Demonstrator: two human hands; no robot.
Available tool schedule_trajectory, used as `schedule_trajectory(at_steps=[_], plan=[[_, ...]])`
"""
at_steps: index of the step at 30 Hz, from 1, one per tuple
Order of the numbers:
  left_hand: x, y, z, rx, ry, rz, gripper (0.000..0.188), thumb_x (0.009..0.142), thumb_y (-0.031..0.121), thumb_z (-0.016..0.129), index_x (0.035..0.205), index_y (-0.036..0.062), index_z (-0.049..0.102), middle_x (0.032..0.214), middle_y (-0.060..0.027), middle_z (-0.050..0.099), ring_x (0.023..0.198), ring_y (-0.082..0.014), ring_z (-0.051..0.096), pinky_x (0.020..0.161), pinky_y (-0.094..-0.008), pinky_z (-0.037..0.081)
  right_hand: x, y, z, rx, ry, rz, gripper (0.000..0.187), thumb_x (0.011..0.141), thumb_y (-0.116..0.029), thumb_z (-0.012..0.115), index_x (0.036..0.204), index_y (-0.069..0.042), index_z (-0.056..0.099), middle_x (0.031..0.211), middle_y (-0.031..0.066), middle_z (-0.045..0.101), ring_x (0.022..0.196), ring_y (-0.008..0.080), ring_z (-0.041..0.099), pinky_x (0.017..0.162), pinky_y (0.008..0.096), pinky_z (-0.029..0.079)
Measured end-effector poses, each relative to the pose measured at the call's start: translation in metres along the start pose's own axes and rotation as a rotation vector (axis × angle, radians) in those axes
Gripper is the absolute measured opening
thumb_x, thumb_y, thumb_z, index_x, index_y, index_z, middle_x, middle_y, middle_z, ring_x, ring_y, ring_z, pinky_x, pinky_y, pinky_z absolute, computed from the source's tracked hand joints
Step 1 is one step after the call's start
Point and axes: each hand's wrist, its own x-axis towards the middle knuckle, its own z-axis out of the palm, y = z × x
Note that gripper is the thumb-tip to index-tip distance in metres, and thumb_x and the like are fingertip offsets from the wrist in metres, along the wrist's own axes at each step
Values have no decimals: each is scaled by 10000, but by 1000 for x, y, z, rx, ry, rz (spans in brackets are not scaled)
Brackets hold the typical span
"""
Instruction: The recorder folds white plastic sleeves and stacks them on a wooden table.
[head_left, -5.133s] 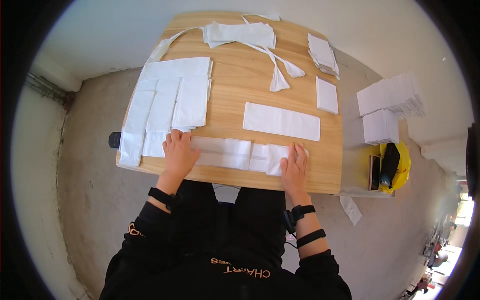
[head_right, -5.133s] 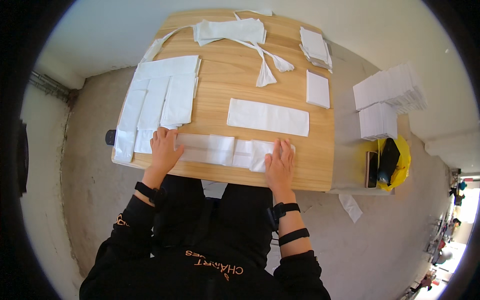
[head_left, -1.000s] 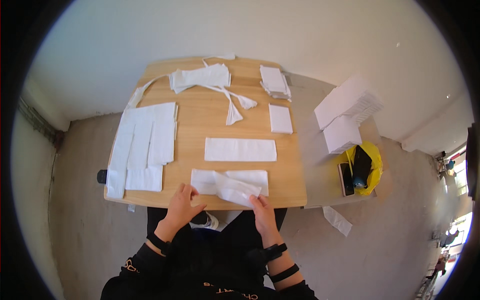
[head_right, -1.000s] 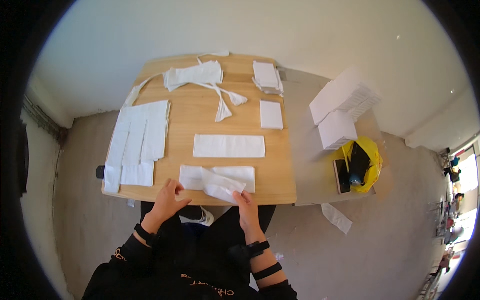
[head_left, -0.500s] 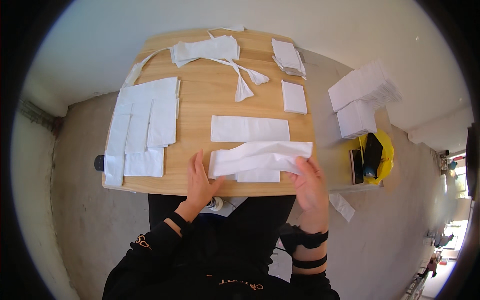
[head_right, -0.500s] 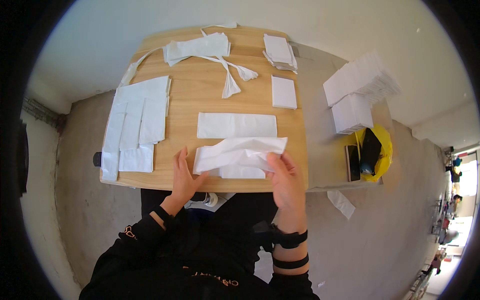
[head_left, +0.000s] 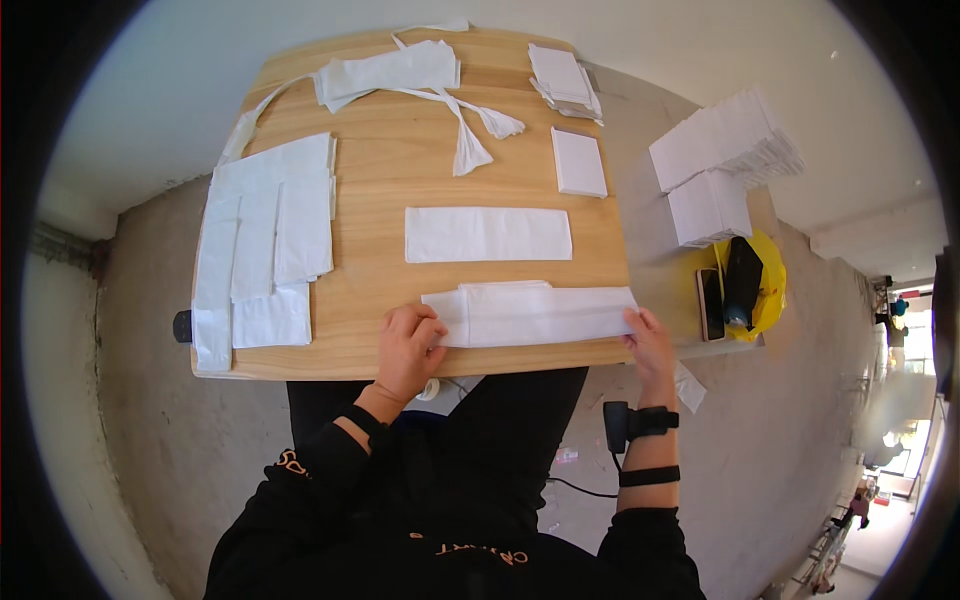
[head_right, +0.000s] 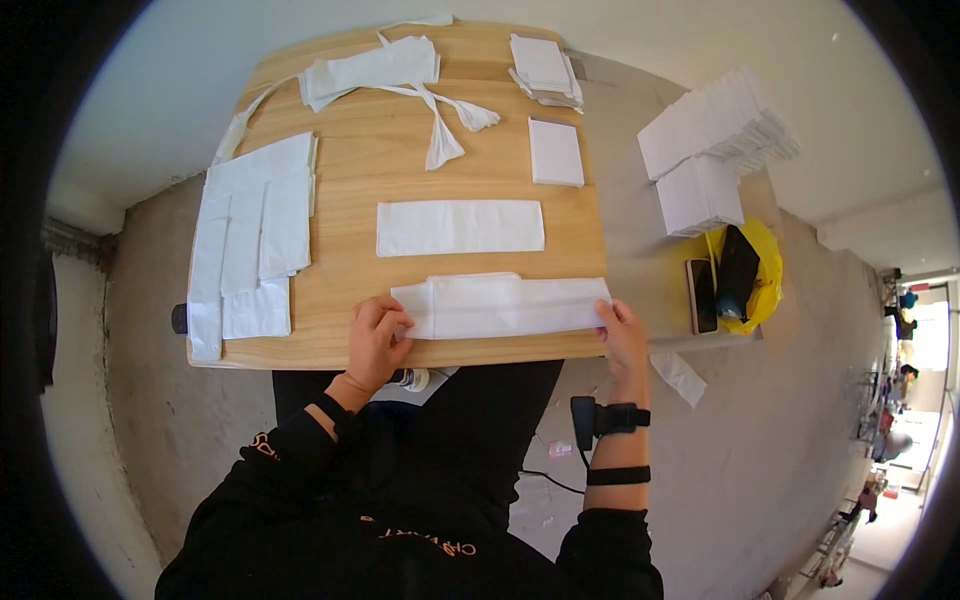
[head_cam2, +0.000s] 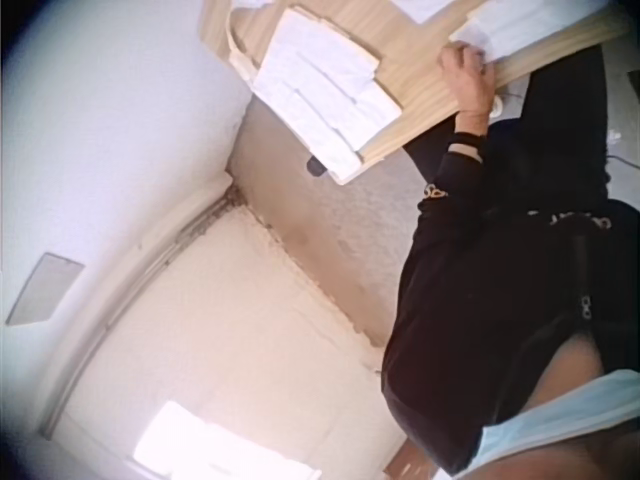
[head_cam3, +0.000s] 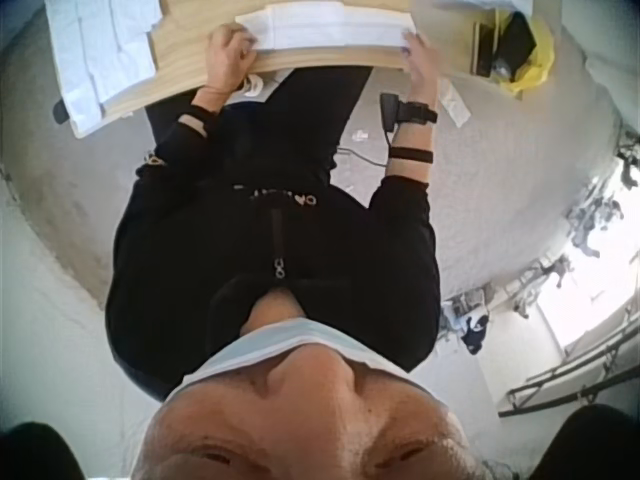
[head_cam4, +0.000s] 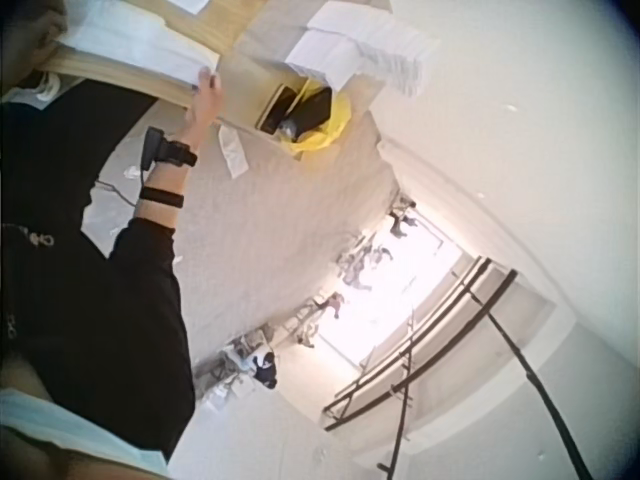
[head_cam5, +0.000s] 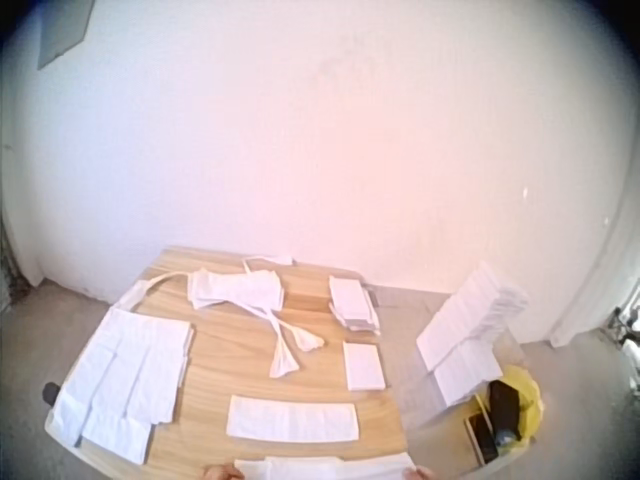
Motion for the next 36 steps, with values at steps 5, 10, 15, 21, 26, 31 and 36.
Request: schedule_trajectory(at_steps=[5,10,15,21,26,31,36], plan=[[-2,-3,1,22,-2,9,270,615,51,706,856,107,596,987,-68,560,947,-276,548,874,-397,392,10,23,10,-192,139,49,211,920,-214,644,1062,-58,636,906,-22,619,762,49,542,629,197,449],[-2,-3,2,11,4,1,265,624,55,709,860,105,601,987,-68,557,954,-278,545,875,-400,387,10,26,13,-218,199,-15,246,901,-186,656,1093,-34,624,915,0,623,749,56,550,603,193,451],[-2,-3,1,28,-16,-14,260,632,72,716,865,106,607,999,-71,554,966,-281,540,876,-403,385,7,22,17,-266,248,-40,282,881,-128,660,1133,-17,597,922,43,623,756,96,566,609,226,473],[-2,-3,-2,29,-20,-24,248,641,66,700,871,95,611,992,-82,548,968,-280,528,891,-401,375,-19,-12,67,-1056,534,-855,246,846,-73,649,1088,-49,615,919,105,571,813,182,576,645,281,484],[-2,-3,0,35,-14,-32,248,639,64,701,867,97,610,988,-78,549,964,-279,529,884,-396,376,-45,-24,159,-655,-171,-604,261,814,-27,628,1064,-103,608,936,73,560,771,223,598,697,340,497],[2,1,1,38,-22,-35,241,641,61,701,859,100,606,992,-72,554,953,-274,537,870,-389,379,-29,4,182,-771,-263,-576,286,803,-22,627,1075,-110,613,907,69,548,778,198,606,675,307,496],[2,1,-4,7,-26,-76,203,672,45,681,852,85,597,1002,-82,565,962,-278,539,858,-396,385,-29,3,187,-837,-250,-556,307,760,-31,595,1047,-142,592,899,100,527,807,305,588,678,407,485]])
